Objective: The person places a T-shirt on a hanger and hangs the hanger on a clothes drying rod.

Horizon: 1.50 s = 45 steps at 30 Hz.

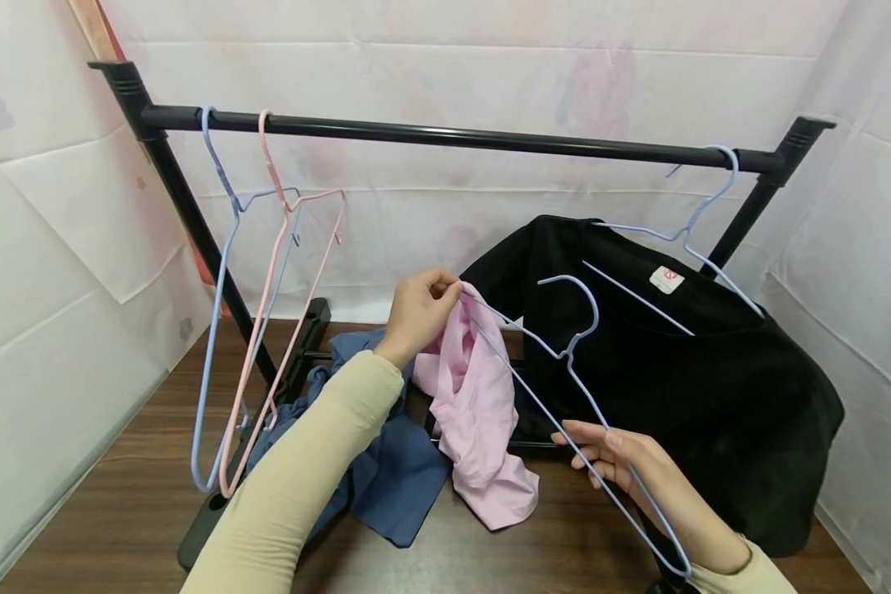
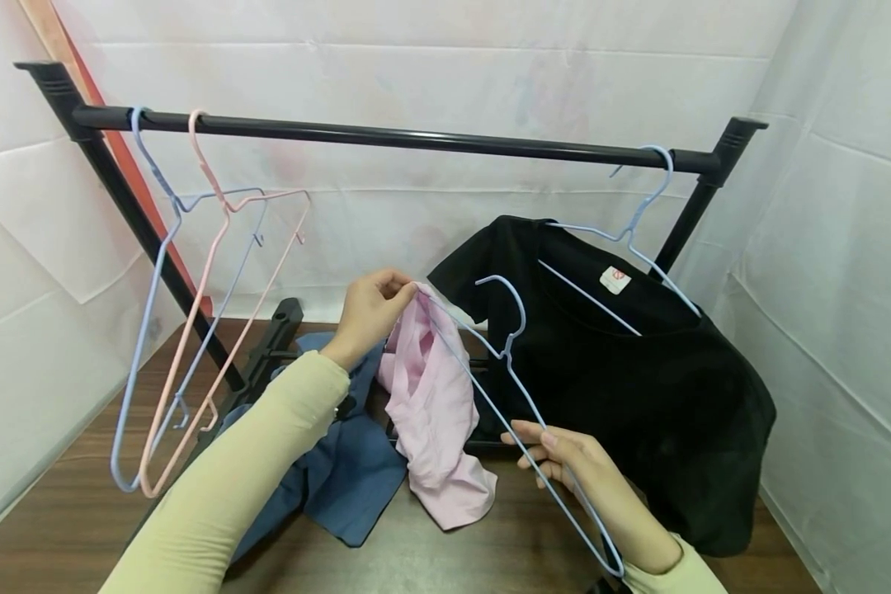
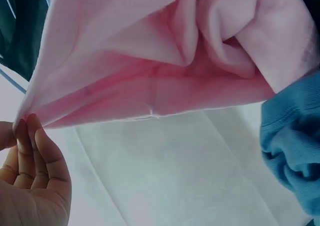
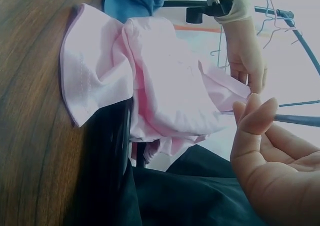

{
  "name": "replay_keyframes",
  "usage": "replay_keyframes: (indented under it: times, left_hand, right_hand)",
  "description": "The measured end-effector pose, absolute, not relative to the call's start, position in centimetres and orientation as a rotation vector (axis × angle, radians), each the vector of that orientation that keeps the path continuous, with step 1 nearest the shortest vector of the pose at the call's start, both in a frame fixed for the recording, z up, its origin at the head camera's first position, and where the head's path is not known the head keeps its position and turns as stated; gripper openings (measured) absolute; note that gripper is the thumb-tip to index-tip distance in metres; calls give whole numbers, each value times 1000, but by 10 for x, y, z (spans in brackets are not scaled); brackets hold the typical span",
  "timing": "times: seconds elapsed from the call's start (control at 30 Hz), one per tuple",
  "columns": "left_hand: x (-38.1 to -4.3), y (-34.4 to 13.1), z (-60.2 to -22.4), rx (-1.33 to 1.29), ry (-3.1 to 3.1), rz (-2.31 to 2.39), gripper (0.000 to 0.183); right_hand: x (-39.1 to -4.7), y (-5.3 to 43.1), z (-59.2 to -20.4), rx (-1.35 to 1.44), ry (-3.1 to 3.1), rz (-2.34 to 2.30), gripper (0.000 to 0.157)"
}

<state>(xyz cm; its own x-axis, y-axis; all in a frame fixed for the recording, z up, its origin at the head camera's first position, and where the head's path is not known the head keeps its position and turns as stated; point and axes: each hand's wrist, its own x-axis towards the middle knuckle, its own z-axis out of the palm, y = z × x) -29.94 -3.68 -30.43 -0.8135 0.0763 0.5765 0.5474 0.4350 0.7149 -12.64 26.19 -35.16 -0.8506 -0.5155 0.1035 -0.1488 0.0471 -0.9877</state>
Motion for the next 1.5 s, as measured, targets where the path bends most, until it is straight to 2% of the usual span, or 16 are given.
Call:
replay_keyframes:
  times: [0.43,0.7,0.9,1.5]
  left_hand:
    - [-280,-22,-299,-700,-2214,-1318,14]
    - [-275,-17,-296,-751,-2187,-1316,13]
    - [-270,-12,-294,-800,-2160,-1282,12]
    - [-251,2,-285,-835,-2162,-1295,10]
  right_hand:
    - [-133,254,-351,-745,2070,-1862,49]
    - [-133,251,-346,-557,2083,-1826,55]
    - [-136,248,-345,-535,2118,-1813,56]
    - [-145,239,-350,-703,2085,-1888,52]
